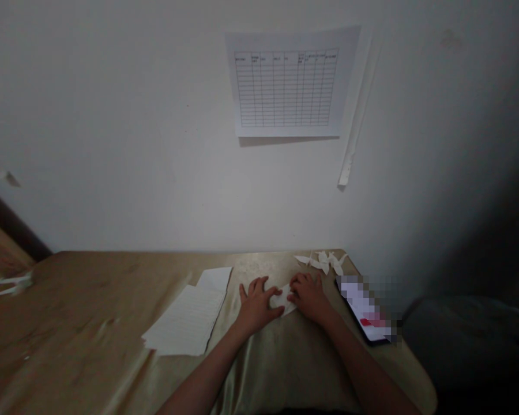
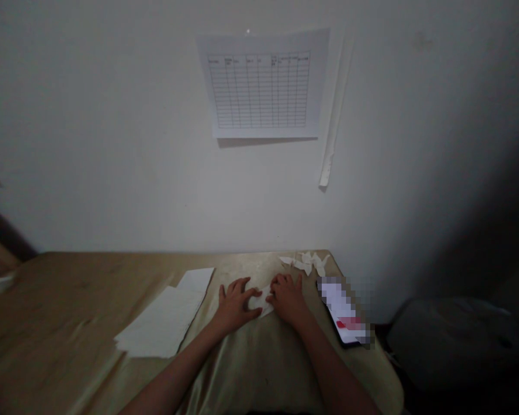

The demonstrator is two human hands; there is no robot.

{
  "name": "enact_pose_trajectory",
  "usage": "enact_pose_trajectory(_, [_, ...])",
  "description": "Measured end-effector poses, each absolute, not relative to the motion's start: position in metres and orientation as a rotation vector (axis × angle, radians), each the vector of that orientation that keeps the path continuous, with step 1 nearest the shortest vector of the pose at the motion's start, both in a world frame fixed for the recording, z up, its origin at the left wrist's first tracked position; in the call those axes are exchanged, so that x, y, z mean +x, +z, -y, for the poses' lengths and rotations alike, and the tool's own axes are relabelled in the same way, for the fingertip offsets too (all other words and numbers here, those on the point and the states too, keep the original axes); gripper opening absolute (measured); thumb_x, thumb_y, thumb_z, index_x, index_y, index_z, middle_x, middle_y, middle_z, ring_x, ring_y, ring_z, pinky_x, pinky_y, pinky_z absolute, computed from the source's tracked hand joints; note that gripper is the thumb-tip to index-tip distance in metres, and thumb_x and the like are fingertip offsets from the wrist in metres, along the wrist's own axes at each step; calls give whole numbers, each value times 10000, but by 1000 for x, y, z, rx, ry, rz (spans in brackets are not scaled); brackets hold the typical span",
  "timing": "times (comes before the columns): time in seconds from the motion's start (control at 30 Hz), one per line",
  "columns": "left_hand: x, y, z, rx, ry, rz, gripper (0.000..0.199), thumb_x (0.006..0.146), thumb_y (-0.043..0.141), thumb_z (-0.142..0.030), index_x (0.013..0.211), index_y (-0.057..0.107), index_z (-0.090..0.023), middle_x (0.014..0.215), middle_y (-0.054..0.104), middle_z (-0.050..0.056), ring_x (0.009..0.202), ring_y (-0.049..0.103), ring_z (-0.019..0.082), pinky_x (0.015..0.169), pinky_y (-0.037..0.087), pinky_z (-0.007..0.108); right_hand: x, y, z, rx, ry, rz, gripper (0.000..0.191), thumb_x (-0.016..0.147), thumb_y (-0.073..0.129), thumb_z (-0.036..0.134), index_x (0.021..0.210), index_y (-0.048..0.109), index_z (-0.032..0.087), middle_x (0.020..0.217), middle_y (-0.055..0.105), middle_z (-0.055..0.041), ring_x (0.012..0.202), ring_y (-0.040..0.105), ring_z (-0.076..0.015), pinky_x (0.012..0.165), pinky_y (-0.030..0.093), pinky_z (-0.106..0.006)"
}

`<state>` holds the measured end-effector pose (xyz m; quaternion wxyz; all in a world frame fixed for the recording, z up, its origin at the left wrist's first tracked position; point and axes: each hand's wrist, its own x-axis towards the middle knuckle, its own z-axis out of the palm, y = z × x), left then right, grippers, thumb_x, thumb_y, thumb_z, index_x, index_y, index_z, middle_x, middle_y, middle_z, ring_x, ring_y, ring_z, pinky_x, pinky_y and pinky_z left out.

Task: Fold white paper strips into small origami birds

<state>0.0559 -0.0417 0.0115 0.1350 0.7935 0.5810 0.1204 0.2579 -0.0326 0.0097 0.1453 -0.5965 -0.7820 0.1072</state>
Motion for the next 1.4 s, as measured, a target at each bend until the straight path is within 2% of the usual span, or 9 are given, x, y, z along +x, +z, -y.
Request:
enact_pose_trajectory(0.2, [58, 10, 41, 2277, 395, -1699, 374, 919, 735, -551, 1254, 765, -388, 1661, 477, 107, 1573, 366, 365, 1243, 107, 800, 258, 14, 32, -1750, 322, 2281, 186, 968, 647, 301, 1081, 774, 228, 1335, 684, -107, 1342, 534, -320, 1239, 154, -705])
enact_pose_trajectory(0.43, [57, 9, 41, 2290, 360, -1697, 488, 848, 804, -593, 1287, 746, -389, 1673, 455, 114, 1578, 346, 392, 1233, 109, 817, 258, 16, 34, -1749, 357, 2266, 168, 970, 660, 292, 1077, 779, 242, 1327, 683, -82, 1359, 538, -315, 1246, 133, -727])
enact_pose_trajectory(0.6, [58, 11, 42, 2279, 368, -1699, 487, 842, 810, -583, 1280, 750, -378, 1667, 463, 117, 1580, 344, 388, 1235, 108, 813, 257, 15, 33, -1750, 348, 2248, 134, 962, 682, 282, 1042, 784, 249, 1310, 692, -80, 1352, 548, -314, 1264, 152, -698])
enact_pose_trajectory(1.03, [57, 11, 41, 2274, 342, -1700, 525, 818, 820, -602, 1291, 741, -388, 1680, 446, 112, 1584, 333, 399, 1233, 89, 818, 256, 14, 32, -1747, 340, 2247, 145, 956, 668, 279, 1029, 785, 236, 1306, 698, -91, 1358, 542, -319, 1256, 121, -718])
enact_pose_trajectory(1.2, [57, 9, 41, 2304, 347, -1701, 561, 808, 822, -611, 1313, 728, -383, 1674, 453, 126, 1577, 347, 398, 1225, 105, 828, 258, 6, 32, -1749, 330, 2223, 135, 953, 686, 296, 1052, 758, 238, 1319, 689, -89, 1340, 545, -321, 1229, 210, -702])
enact_pose_trajectory(1.4, [61, 2, 45, 2360, 399, -1746, 538, 859, 772, -617, 1341, 712, -385, 1659, 475, 120, 1563, 366, 399, 1222, 102, 835, 257, -6, 29, -1771, 263, 2116, 103, 942, 708, 268, 1036, 750, 261, 1305, 694, -72, 1328, 553, -312, 1231, 236, -667])
